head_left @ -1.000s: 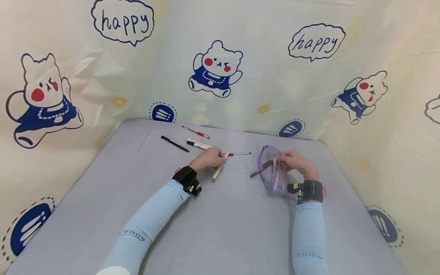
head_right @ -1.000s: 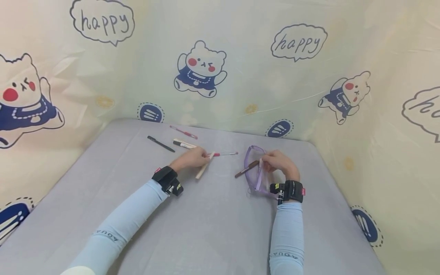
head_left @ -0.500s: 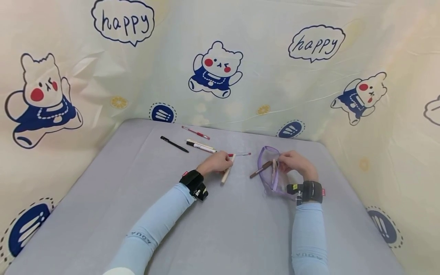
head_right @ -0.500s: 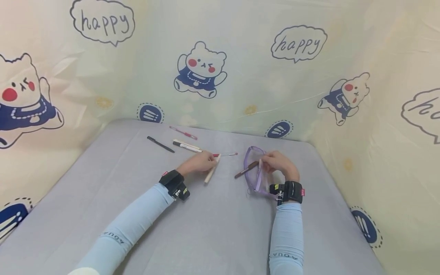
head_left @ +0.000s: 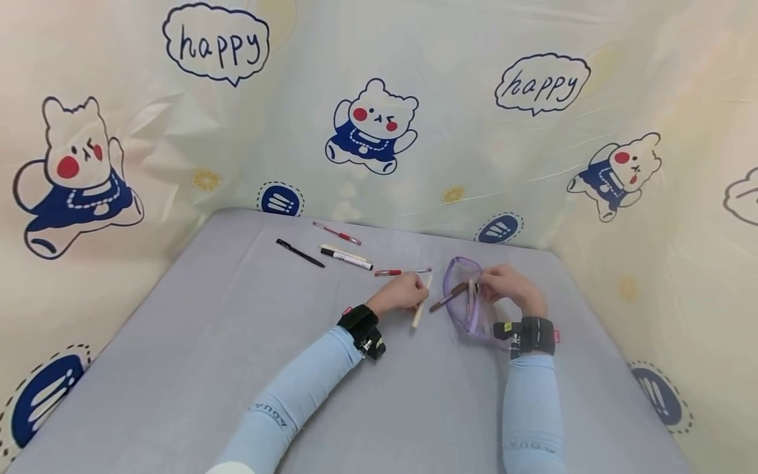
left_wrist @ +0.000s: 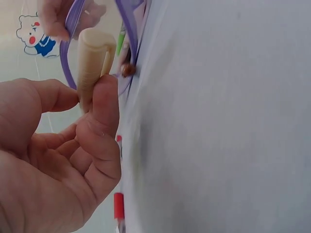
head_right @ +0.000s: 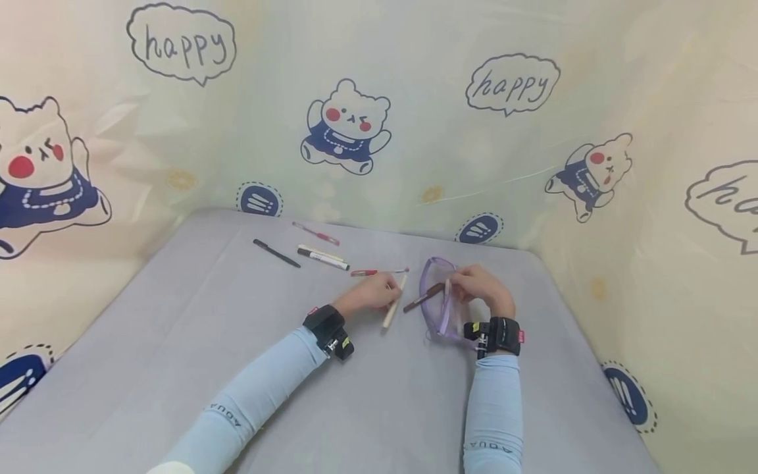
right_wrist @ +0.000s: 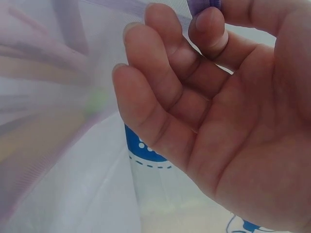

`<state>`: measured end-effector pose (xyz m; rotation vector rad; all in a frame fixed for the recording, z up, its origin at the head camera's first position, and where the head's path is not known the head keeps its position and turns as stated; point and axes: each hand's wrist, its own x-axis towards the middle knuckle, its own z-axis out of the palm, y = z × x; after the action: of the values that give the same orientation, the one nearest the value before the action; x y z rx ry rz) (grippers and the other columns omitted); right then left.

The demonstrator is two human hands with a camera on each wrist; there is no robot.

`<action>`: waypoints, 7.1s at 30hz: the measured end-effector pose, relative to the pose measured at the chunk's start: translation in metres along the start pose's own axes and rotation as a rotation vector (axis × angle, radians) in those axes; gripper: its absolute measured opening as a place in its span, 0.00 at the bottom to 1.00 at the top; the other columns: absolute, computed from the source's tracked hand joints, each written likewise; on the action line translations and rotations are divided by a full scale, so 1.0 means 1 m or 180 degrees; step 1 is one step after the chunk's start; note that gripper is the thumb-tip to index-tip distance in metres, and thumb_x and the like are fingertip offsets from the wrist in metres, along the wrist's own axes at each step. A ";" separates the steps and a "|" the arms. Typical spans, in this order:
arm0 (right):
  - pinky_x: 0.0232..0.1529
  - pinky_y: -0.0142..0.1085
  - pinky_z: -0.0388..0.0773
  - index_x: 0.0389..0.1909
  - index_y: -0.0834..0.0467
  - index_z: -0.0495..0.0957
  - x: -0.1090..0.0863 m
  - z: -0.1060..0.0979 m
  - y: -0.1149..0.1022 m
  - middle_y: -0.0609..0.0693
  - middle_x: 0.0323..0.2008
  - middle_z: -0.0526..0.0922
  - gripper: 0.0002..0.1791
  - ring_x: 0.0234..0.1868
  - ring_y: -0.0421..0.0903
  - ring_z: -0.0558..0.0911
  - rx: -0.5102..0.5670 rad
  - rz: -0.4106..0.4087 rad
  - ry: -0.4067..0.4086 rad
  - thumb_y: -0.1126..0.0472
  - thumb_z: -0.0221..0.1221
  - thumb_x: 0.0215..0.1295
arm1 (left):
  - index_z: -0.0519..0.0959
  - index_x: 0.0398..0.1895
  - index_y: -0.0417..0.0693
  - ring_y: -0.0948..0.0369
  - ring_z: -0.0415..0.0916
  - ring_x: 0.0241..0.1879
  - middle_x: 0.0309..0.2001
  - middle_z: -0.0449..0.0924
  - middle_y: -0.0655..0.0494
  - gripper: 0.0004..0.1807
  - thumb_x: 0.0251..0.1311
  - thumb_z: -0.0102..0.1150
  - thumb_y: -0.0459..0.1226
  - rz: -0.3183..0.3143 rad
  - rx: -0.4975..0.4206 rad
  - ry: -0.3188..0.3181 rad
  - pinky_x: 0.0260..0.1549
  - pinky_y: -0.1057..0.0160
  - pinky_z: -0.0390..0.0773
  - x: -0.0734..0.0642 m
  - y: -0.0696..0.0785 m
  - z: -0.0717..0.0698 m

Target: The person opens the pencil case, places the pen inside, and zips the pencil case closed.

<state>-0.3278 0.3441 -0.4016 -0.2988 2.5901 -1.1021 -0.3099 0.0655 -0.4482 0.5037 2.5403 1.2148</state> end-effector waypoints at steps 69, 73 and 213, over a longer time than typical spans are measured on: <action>0.39 0.49 0.82 0.33 0.70 0.76 0.003 0.000 0.002 0.67 0.28 0.80 0.16 0.30 0.57 0.81 -0.0049 -0.0007 -0.0069 0.61 0.48 0.72 | 0.77 0.56 0.40 0.61 0.81 0.32 0.38 0.82 0.51 0.17 0.75 0.45 0.40 0.0039 -0.0973 -0.0254 0.34 0.63 0.82 0.045 0.031 0.038; 0.38 0.45 0.83 0.32 0.68 0.77 0.001 0.001 -0.001 0.62 0.26 0.81 0.15 0.29 0.52 0.81 -0.0084 -0.0004 -0.0060 0.60 0.50 0.71 | 0.77 0.55 0.40 0.60 0.82 0.34 0.38 0.82 0.51 0.16 0.73 0.48 0.39 0.0026 -0.0970 -0.0261 0.33 0.63 0.81 0.042 0.026 0.035; 0.39 0.46 0.83 0.34 0.68 0.78 0.001 -0.002 0.001 0.59 0.27 0.82 0.16 0.30 0.50 0.81 0.0002 0.0005 -0.0053 0.59 0.50 0.70 | 0.82 0.24 0.42 0.57 0.84 0.27 0.22 0.84 0.52 0.11 0.63 0.56 0.36 -0.0245 0.0265 -0.0663 0.36 0.59 0.84 0.042 -0.006 -0.038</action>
<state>-0.3299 0.3460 -0.4013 -0.3044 2.5749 -1.0953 -0.3636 0.0537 -0.4345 0.5170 2.4166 0.9788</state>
